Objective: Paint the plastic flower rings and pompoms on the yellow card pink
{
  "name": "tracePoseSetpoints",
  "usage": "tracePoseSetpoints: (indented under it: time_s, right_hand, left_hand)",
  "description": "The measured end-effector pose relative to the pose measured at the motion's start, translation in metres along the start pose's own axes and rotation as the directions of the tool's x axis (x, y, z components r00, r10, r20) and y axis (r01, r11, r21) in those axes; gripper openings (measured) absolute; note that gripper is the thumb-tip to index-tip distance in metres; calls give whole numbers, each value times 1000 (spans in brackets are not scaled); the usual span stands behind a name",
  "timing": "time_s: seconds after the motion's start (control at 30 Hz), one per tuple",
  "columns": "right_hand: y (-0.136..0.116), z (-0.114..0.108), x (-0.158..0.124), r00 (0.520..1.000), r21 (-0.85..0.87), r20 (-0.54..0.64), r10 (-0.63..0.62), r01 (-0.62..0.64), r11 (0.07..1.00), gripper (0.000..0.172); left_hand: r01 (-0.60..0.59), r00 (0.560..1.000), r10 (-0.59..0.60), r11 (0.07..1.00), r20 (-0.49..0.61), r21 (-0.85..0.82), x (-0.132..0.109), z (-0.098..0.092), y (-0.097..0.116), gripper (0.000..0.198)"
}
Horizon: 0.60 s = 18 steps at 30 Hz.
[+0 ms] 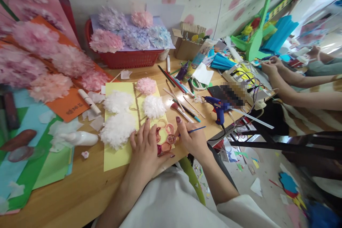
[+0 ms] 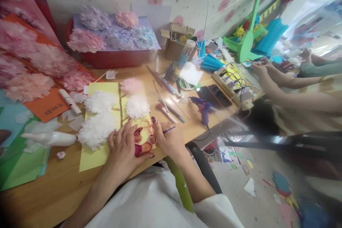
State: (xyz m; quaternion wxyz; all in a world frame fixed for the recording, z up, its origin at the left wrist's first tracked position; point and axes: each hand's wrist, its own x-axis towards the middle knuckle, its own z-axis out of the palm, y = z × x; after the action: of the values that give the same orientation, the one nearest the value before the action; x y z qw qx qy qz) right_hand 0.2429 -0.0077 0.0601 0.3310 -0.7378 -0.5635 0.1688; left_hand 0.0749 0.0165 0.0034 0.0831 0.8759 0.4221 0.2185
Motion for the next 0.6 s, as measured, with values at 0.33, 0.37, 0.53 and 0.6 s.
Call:
tracePoseSetpoints:
  time_s: [0.33,0.37,0.53,0.6]
  right_hand:
    - [8,-1,-6,989,-100,-25,-143,140,985,70]
    - [9,-2,-8,989,-74,-5,-146,145,987,70]
    - [8,0,-7,988,-18,7,-154,154,988,70]
    - [8,1,-5,988,-31,6,-155,155,987,69]
  left_hand:
    - [-20,1000,21,999,-18,38,1,1,0,91]
    - [-19,1000,20,999,-18,38,1,1,0,91]
    - [-17,1000,17,999,-14,39,1,-1,1,86]
    - [-23,1000,24,999,-17,43,1,-1,1,88]
